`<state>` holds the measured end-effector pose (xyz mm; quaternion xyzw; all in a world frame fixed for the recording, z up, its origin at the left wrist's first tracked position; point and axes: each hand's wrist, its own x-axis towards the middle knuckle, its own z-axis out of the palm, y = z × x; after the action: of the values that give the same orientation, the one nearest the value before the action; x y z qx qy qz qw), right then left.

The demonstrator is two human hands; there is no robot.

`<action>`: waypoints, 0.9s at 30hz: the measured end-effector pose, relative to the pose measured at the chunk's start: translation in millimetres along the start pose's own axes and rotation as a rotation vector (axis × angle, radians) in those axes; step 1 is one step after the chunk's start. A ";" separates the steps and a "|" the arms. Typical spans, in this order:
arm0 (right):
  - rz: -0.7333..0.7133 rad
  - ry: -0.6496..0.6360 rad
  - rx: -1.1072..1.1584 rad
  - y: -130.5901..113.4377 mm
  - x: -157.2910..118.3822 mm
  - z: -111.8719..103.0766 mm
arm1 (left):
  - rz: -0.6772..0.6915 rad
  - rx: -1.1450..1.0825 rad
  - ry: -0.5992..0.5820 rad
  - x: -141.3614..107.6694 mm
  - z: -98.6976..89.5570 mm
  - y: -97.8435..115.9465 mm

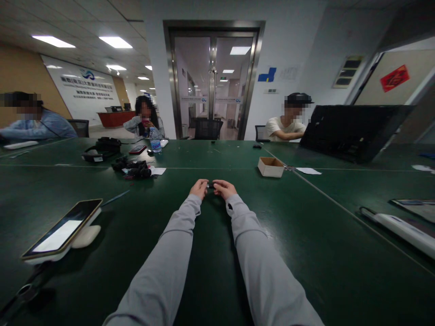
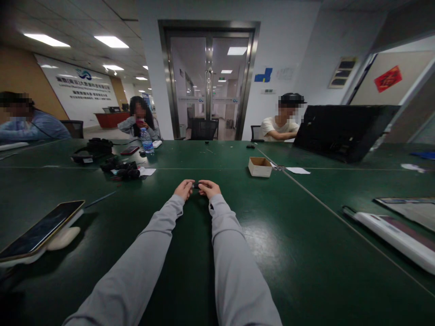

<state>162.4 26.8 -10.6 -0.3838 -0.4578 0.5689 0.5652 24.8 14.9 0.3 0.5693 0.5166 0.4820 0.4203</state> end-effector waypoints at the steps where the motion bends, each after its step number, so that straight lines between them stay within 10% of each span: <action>1: -0.004 0.003 0.007 0.3 0.2 -0.1 | 0.010 0.006 0.007 0.2 0.2 -0.4; 27: 0.017 0.003 -0.014 -4.4 -2.8 3.2 | 0.087 0.032 -0.051 1.5 -1.9 -4.6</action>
<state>160.8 23.5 -5.7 -0.3924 -0.4575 0.5700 0.5583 22.1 16.8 -3.7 0.6101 0.4880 0.4768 0.4029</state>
